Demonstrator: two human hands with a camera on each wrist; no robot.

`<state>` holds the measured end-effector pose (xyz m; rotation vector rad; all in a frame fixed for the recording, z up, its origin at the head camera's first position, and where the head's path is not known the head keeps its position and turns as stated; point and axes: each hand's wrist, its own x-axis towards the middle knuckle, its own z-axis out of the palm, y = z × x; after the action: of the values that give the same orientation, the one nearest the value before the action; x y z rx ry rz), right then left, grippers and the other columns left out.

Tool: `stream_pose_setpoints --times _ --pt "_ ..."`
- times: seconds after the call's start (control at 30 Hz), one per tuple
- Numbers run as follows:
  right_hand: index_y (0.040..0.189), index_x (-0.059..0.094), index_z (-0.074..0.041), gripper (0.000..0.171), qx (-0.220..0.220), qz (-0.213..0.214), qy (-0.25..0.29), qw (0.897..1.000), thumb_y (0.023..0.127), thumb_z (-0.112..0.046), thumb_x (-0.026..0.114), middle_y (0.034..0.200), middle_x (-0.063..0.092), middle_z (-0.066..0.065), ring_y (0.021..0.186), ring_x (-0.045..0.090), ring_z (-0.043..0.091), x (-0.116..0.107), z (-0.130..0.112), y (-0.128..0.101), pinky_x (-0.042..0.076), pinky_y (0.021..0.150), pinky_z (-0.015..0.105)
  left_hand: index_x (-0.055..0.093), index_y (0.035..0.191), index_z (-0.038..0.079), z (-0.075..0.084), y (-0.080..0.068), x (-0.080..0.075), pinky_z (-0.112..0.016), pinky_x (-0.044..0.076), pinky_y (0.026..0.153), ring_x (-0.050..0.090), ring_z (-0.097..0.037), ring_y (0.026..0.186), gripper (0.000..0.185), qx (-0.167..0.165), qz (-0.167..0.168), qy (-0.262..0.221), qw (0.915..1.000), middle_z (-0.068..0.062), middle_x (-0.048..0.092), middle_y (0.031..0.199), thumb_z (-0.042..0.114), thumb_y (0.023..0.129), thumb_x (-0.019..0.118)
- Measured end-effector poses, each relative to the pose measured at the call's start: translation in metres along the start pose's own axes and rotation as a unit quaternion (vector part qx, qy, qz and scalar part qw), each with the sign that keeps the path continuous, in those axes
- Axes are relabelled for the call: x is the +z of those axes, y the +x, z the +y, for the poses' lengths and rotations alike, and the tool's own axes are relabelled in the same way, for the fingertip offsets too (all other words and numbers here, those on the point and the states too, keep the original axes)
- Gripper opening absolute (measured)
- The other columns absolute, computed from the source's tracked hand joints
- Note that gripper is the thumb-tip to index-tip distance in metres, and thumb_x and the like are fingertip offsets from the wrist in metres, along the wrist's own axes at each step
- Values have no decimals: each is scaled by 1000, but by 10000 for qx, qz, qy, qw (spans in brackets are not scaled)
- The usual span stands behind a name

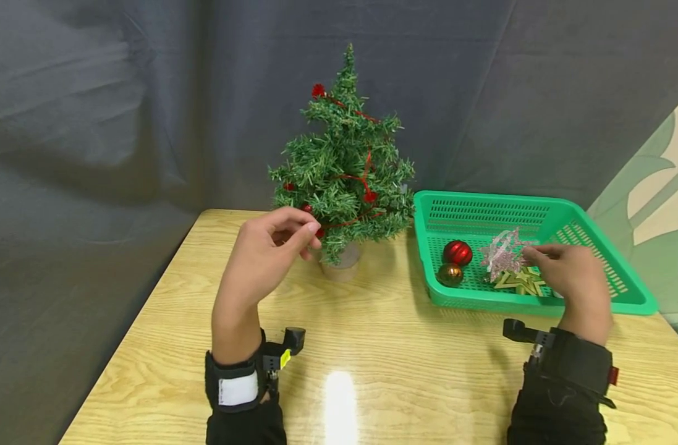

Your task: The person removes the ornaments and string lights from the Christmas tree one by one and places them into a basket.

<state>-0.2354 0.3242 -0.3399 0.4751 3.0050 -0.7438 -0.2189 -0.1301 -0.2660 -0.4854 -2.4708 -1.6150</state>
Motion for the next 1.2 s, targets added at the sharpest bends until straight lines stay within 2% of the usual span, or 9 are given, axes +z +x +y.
stream_pose_setpoints --times 0.17,0.27,0.53,0.63,0.77,0.97,1.03,1.13,1.2 --pt "132 59 4 62 -155 145 -65 9998 106 -47 35 127 55 36 101 55 50 2 -3 -1 43 66 44 71 109 11 -4 1 -4 -31 50 66 67 -18 71 16 -59 84 96 9999 -8 73 86 21 100 62" --pt "133 60 2 64 -313 269 14 9991 106 -49 33 128 56 34 103 55 49 -1 -10 -4 44 68 44 70 110 10 -7 1 -7 -32 50 65 67 -18 71 18 -155 174 146 9996 -8 74 87 22 101 60" --pt "133 60 1 60 -756 629 130 9951 106 -47 36 128 60 31 103 57 47 -1 -45 -9 44 71 47 70 111 7 -13 4 -9 -33 50 62 68 -24 72 20 -278 418 47 9987 -10 73 89 22 101 60" --pt "131 61 0 58 -862 752 170 9933 106 -46 37 127 61 31 100 58 47 0 -57 -13 45 71 50 70 109 6 -15 6 -7 -33 51 63 67 -20 70 19 -295 518 46 9982 -13 73 89 21 100 61" --pt "130 63 -3 55 -1012 867 222 9908 106 -45 39 125 64 27 94 60 42 1 -70 -17 45 67 45 71 104 9 -17 8 -5 -34 52 64 66 -16 66 15 -416 709 219 9964 -12 73 87 22 98 65" --pt "131 63 -6 50 -1187 1069 319 9866 105 -44 42 119 69 22 87 61 30 3 -85 -23 41 65 37 70 102 13 -17 11 -2 -34 49 59 66 -21 66 13 -501 937 385 9936 -7 72 91 24 95 69" --pt "129 65 -8 49 -1253 1168 355 9846 105 -44 43 117 71 19 82 61 21 4 -89 -26 41 63 34 69 106 13 -17 12 1 -33 49 60 66 -22 70 17 -513 1006 455 9926 -7 72 94 24 94 71" --pt "127 67 -12 46 -1329 1246 479 9821 103 -47 46 108 74 6 77 56 4 4 -96 -31 41 60 32 67 113 15 -16 15 8 -32 48 64 67 -20 75 26 -630 1134 862 9878 -4 72 98 26 91 74" --pt "126 67 -14 45 -1411 1278 555 9801 102 -48 48 103 73 -2 73 51 -5 4 -101 -35 42 55 31 65 118 17 -15 17 13 -33 48 66 66 -20 76 33 -783 1237 1329 9803 -2 72 101 31 89 76"
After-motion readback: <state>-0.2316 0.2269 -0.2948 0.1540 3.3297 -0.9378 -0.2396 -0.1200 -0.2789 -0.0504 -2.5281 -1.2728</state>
